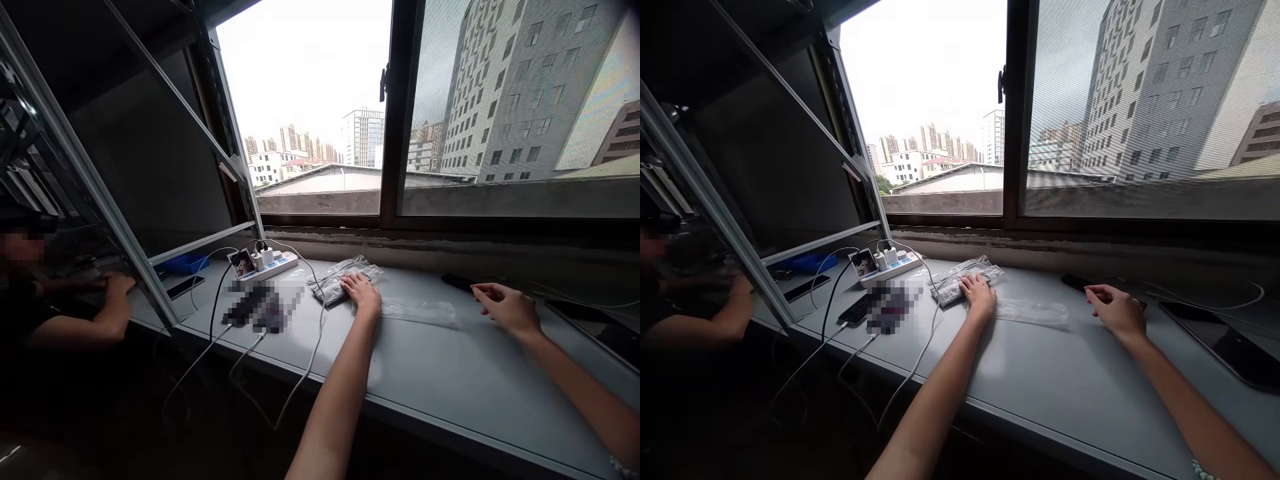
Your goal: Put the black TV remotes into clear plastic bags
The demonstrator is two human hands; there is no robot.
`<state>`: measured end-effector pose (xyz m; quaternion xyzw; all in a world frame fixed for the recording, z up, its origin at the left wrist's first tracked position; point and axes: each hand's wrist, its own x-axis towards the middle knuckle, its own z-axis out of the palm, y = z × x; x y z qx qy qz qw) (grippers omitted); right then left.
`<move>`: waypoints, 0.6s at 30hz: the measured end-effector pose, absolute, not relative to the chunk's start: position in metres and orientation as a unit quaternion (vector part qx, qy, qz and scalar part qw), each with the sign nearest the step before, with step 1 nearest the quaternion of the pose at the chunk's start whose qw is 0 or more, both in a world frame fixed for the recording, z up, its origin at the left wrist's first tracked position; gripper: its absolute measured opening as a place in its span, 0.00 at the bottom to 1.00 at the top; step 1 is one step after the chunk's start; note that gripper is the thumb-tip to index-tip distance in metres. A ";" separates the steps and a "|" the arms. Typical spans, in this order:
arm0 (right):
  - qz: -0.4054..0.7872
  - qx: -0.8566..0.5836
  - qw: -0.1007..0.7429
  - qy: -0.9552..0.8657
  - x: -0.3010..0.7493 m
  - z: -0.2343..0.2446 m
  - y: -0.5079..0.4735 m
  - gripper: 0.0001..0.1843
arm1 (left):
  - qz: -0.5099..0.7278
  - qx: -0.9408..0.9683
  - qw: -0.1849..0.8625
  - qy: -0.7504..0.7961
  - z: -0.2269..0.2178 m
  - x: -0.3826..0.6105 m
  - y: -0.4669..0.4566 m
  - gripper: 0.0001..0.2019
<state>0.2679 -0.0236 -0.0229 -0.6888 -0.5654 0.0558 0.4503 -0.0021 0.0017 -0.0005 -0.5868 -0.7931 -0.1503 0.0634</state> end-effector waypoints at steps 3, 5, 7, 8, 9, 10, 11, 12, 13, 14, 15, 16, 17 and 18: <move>0.097 -0.695 0.427 -0.571 0.263 -0.018 -0.026 0.15 | -0.165 -0.609 0.063 -0.774 0.000 -0.002 0.001 0.22; 0.103 -0.691 0.422 -0.578 0.259 -0.016 -0.028 0.15 | -0.169 -0.634 0.046 -0.753 0.002 -0.002 0.001 0.19; 0.106 -0.681 0.418 -0.592 0.256 -0.014 -0.029 0.15 | -0.175 -0.665 0.023 -0.725 0.004 0.000 0.001 0.17; 0.104 -0.674 0.416 -0.602 0.255 -0.014 -0.030 0.15 | -0.182 -0.683 0.011 -0.707 0.004 0.001 0.000 0.18; 0.101 -0.668 0.412 -0.611 0.254 -0.014 -0.030 0.15 | -0.189 -0.702 -0.002 -0.687 0.004 0.003 -0.001 0.19; 0.099 -0.663 0.409 -0.619 0.254 -0.014 -0.029 0.15 | -0.197 -0.721 -0.014 -0.664 0.004 0.005 -0.002 0.20; 0.098 -0.659 0.406 -0.626 0.254 -0.015 -0.029 0.15 | -0.203 -0.741 -0.023 -0.640 0.004 0.008 -0.003 0.21; 0.098 -0.655 0.403 -0.632 0.255 -0.016 -0.028 0.15 | -0.207 -0.760 -0.028 -0.616 0.003 0.011 -0.004 0.21; 0.099 -0.653 0.400 -0.636 0.256 -0.016 -0.027 0.16 | -0.210 -0.778 -0.028 -0.592 0.002 0.013 -0.005 0.22; 0.099 -0.652 0.397 -0.638 0.257 -0.017 -0.026 0.16 | -0.212 -0.793 -0.027 -0.570 0.001 0.016 -0.006 0.22; 0.098 -0.654 0.395 -0.638 0.258 -0.018 -0.026 0.16 | -0.215 -0.807 -0.025 -0.549 0.000 0.019 -0.007 0.21; 0.097 -0.656 0.394 -0.637 0.258 -0.019 -0.025 0.16 | -0.218 -0.820 -0.024 -0.529 -0.002 0.021 -0.008 0.21; 0.100 -0.656 0.394 -0.636 0.259 -0.019 -0.025 0.16 | -0.223 -0.830 -0.025 -0.512 -0.003 0.023 -0.008 0.22; 0.108 -0.654 0.396 -0.636 0.258 -0.020 -0.025 0.17 | -0.228 -0.837 -0.028 -0.497 -0.004 0.025 -0.009 0.22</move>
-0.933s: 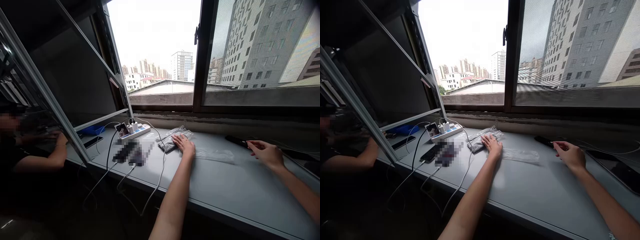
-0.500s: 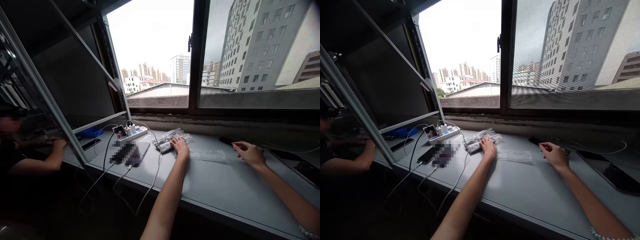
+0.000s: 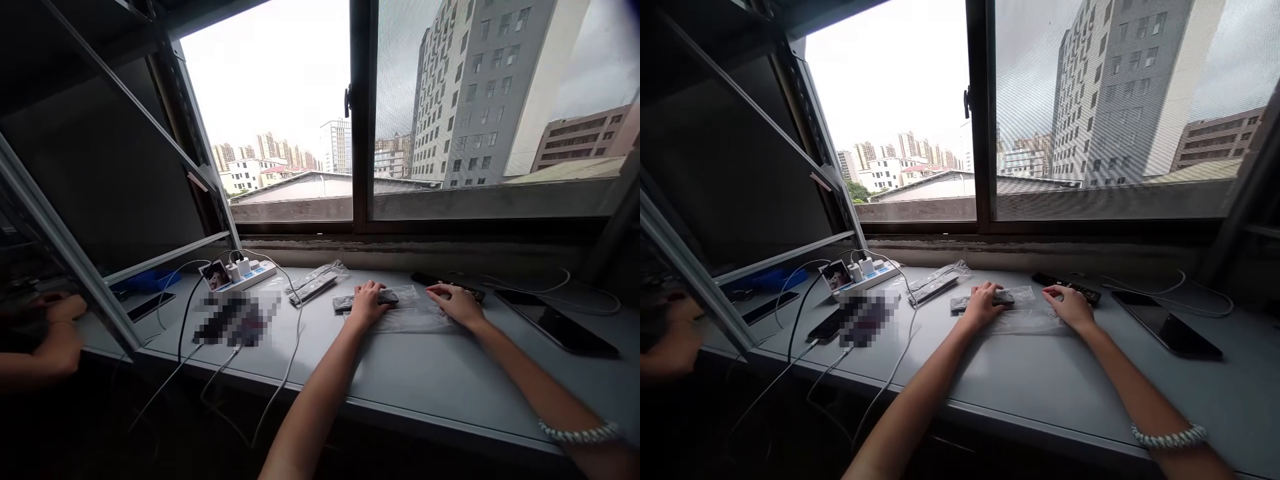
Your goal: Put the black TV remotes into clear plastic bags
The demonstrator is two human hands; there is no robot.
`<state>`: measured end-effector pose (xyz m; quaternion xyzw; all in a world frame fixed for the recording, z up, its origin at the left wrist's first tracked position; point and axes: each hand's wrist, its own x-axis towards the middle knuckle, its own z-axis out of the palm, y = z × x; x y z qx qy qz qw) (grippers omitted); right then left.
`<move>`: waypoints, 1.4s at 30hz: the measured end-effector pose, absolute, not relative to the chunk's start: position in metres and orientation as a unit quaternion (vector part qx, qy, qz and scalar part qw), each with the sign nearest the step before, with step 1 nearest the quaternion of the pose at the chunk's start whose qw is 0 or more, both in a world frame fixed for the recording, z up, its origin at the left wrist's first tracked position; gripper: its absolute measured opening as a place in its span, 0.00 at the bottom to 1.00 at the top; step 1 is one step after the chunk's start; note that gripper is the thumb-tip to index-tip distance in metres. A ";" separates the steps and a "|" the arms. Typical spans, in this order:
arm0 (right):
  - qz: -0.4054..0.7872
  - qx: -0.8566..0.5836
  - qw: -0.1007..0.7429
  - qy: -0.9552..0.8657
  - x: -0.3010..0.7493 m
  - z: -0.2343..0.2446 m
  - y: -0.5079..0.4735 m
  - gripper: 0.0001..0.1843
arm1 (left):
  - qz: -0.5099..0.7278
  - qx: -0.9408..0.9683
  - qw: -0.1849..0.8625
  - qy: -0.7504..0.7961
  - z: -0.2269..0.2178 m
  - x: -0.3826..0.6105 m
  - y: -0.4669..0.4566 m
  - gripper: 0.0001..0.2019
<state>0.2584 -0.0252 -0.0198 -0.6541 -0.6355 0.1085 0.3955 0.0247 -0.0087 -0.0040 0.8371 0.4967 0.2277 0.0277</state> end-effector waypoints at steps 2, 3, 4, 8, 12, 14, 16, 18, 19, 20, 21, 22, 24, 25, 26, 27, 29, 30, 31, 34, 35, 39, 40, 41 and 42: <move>0.147 -0.645 0.398 -0.635 0.257 -0.020 -0.026 0.20 | 0.235 0.847 0.035 0.476 -0.006 0.028 -0.010 0.23; 0.170 -0.640 0.397 -0.635 0.256 -0.019 -0.027 0.21 | 0.237 0.849 0.038 0.472 -0.006 0.029 -0.010 0.24; 0.190 -0.636 0.396 -0.634 0.255 -0.018 -0.027 0.22 | 0.238 0.849 0.039 0.470 -0.006 0.030 -0.011 0.25; 0.201 -0.632 0.399 -0.633 0.252 -0.015 -0.028 0.21 | 0.242 0.847 0.029 0.472 -0.005 0.032 -0.014 0.28; 0.229 -0.617 0.441 -0.610 0.248 -0.013 -0.028 0.19 | 0.263 0.843 0.016 0.468 -0.003 0.032 -0.016 0.26; 0.265 -0.598 0.464 -0.598 0.244 -0.011 -0.029 0.18 | 0.277 0.839 0.010 0.469 -0.001 0.031 -0.017 0.25; 0.295 -0.583 0.485 -0.581 0.241 -0.009 -0.030 0.17 | 0.289 0.834 0.003 0.470 0.000 0.031 -0.017 0.25; 0.310 -0.576 0.505 -0.564 0.239 -0.007 -0.030 0.18 | 0.302 0.828 -0.002 0.472 0.002 0.031 -0.017 0.25; 0.314 -0.575 0.513 -0.554 0.239 -0.007 -0.030 0.19 | 0.308 0.825 -0.003 0.474 0.003 0.031 -0.017 0.25; 0.319 -0.577 0.519 -0.544 0.240 -0.006 -0.029 0.20 | 0.314 0.821 -0.003 0.477 0.003 0.031 -0.017 0.25; 0.325 -0.580 0.522 -0.534 0.242 -0.006 -0.028 0.21 | 0.319 0.818 -0.002 0.478 0.004 0.032 -0.017 0.25; 0.335 -0.584 0.521 -0.525 0.243 -0.006 -0.027 0.21 | 0.324 0.817 0.000 0.477 0.004 0.032 -0.017 0.25; 0.361 -0.585 0.511 -0.516 0.246 -0.006 -0.025 0.19 | 0.331 0.818 0.004 0.471 0.004 0.032 -0.017 0.24; 0.373 -0.581 0.505 -0.518 0.247 -0.006 -0.025 0.18 | 0.333 0.819 0.004 0.468 0.004 0.032 -0.018 0.24; 0.381 -0.574 0.501 -0.524 0.247 -0.005 -0.025 0.17 | 0.333 0.820 0.004 0.466 0.004 0.032 -0.018 0.24; 0.387 -0.566 0.497 -0.531 0.247 -0.005 -0.026 0.17 | 0.332 0.821 0.003 0.465 0.005 0.033 -0.018 0.24; 0.399 -0.552 0.483 -0.550 0.246 -0.004 -0.028 0.19 | 0.325 0.826 0.000 0.461 0.005 0.034 -0.020 0.23; 0.405 -0.549 0.473 -0.558 0.245 -0.004 -0.029 0.19 | 0.321 0.829 -0.001 0.458 0.005 0.035 -0.020 0.22; 0.408 -0.548 0.463 -0.564 0.244 -0.005 -0.030 0.19 | 0.317 0.833 -0.002 0.453 0.005 0.036 -0.021 0.22; 0.401 -0.542 0.455 -0.581 0.243 -0.008 -0.031 0.20 | 0.309 0.845 -0.010 0.435 0.006 0.039 -0.024 0.22; 0.397 -0.537 0.459 -0.586 0.244 -0.009 -0.031 0.19 | 0.308 0.849 -0.014 0.429 0.006 0.040 -0.025 0.22; 0.394 -0.548 0.462 -0.575 0.244 -0.012 -0.029 0.19 | 0.303 0.866 -0.025 0.397 0.008 0.044 -0.031 0.22; 0.390 -0.553 0.464 -0.572 0.244 -0.012 -0.029 0.20 | 0.301 0.869 -0.026 0.390 0.009 0.045 -0.033 0.22; 0.385 -0.556 0.467 -0.570 0.244 -0.011 -0.029 0.22 | 0.301 0.872 -0.028 0.386 0.010 0.045 -0.034 0.22; 0.380 -0.555 0.470 -0.571 0.243 -0.010 -0.030 0.23 | 0.302 0.873 -0.029 0.382 0.011 0.046 -0.036 0.23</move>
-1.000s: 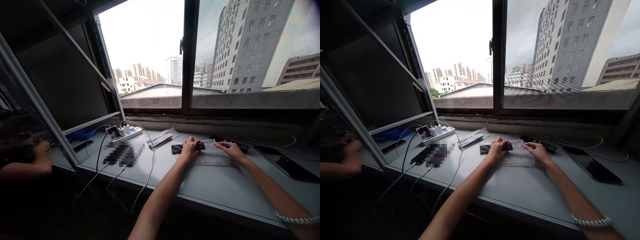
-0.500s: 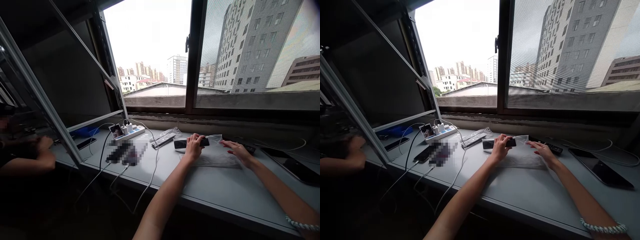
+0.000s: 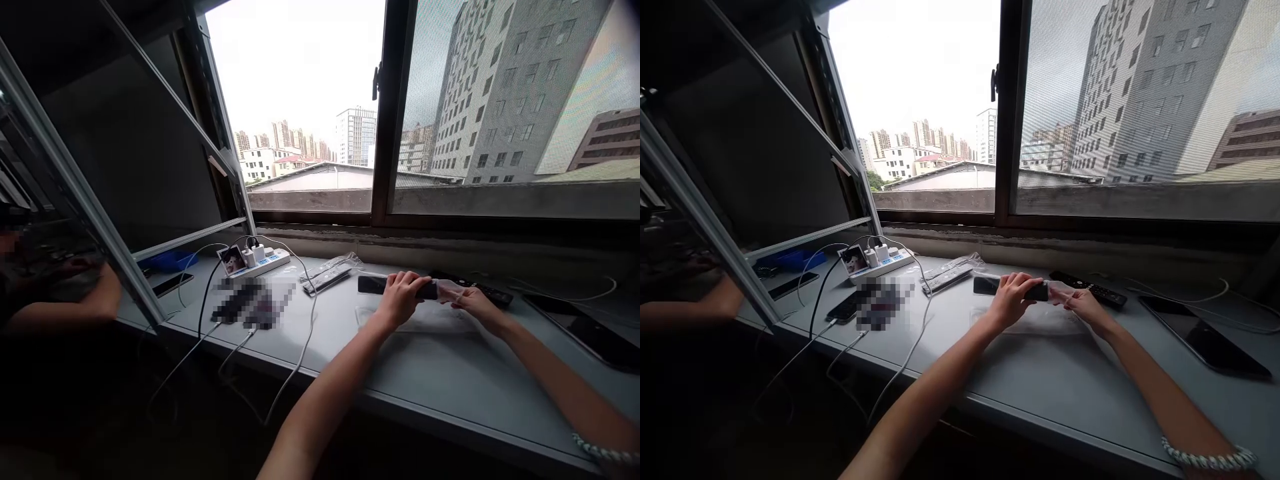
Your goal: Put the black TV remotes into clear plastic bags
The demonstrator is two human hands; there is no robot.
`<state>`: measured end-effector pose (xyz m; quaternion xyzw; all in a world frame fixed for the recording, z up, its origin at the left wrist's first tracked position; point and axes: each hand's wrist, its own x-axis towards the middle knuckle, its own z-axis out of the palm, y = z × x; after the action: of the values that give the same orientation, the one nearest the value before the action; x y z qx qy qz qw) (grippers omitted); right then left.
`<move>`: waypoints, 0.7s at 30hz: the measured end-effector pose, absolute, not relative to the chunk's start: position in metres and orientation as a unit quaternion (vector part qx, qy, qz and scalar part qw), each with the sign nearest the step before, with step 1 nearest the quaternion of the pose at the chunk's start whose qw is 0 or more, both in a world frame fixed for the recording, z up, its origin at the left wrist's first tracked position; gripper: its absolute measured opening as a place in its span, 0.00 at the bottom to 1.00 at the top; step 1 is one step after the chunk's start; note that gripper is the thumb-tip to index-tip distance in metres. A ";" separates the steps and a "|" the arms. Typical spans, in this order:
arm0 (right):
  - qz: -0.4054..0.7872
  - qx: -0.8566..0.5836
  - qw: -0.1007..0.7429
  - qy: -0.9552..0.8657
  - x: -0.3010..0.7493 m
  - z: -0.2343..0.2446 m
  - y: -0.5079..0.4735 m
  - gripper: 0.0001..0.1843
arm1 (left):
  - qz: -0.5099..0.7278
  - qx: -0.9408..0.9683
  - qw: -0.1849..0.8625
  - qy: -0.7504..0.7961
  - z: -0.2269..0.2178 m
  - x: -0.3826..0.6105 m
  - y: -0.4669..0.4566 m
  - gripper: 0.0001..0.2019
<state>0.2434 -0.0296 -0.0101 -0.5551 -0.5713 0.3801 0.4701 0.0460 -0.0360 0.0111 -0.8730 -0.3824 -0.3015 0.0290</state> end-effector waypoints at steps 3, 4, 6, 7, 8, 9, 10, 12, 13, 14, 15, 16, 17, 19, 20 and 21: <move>0.378 -0.545 0.472 -0.582 0.243 -0.006 -0.032 0.26 | -0.305 -0.872 0.035 -0.381 0.014 0.047 -0.040 0.23; 0.381 -0.540 0.467 -0.588 0.243 -0.005 -0.032 0.26 | -0.304 -0.872 0.038 -0.382 0.015 0.047 -0.041 0.23; 0.385 -0.531 0.458 -0.600 0.242 -0.003 -0.034 0.25 | -0.295 -0.876 0.047 -0.378 0.017 0.046 -0.042 0.23; 0.384 -0.529 0.456 -0.604 0.242 -0.003 -0.034 0.24 | -0.288 -0.881 0.053 -0.372 0.017 0.045 -0.042 0.23; 0.381 -0.530 0.455 -0.606 0.241 -0.003 -0.034 0.24 | -0.280 -0.886 0.059 -0.364 0.018 0.044 -0.041 0.22; 0.375 -0.533 0.455 -0.607 0.240 -0.003 -0.035 0.25 | -0.273 -0.891 0.064 -0.356 0.019 0.043 -0.040 0.22; 0.366 -0.536 0.457 -0.608 0.239 -0.003 -0.035 0.25 | -0.267 -0.896 0.069 -0.349 0.019 0.042 -0.039 0.22; 0.351 -0.535 0.459 -0.616 0.237 -0.002 -0.035 0.24 | -0.263 -0.900 0.078 -0.339 0.021 0.039 -0.036 0.22; 0.347 -0.531 0.462 -0.620 0.237 0.000 -0.036 0.24 | -0.264 -0.899 0.080 -0.338 0.021 0.038 -0.035 0.22; 0.345 -0.524 0.466 -0.624 0.236 0.001 -0.037 0.23 | -0.267 -0.898 0.082 -0.340 0.022 0.036 -0.034 0.21; 0.346 -0.516 0.471 -0.626 0.236 0.003 -0.037 0.22 | -0.268 -0.897 0.081 -0.343 0.023 0.035 -0.033 0.21; 0.349 -0.509 0.474 -0.628 0.237 0.005 -0.038 0.21 | -0.268 -0.895 0.079 -0.347 0.023 0.033 -0.032 0.22; 0.351 -0.507 0.477 -0.627 0.238 0.008 -0.039 0.21 | -0.268 -0.893 0.074 -0.353 0.024 0.032 -0.032 0.22; 0.353 -0.513 0.478 -0.619 0.243 0.011 -0.041 0.20 | -0.269 -0.888 0.064 -0.368 0.026 0.028 -0.031 0.23; 0.354 -0.519 0.479 -0.612 0.245 0.012 -0.041 0.19 | -0.271 -0.884 0.059 -0.376 0.027 0.026 -0.031 0.24; 0.356 -0.526 0.483 -0.603 0.249 0.012 -0.041 0.19 | -0.273 -0.880 0.055 -0.384 0.028 0.024 -0.030 0.24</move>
<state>0.2486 -0.0413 0.0117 -0.5256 -0.6031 0.3563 0.4827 0.0242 -0.0303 0.0276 -0.8802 -0.3843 -0.2728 0.0555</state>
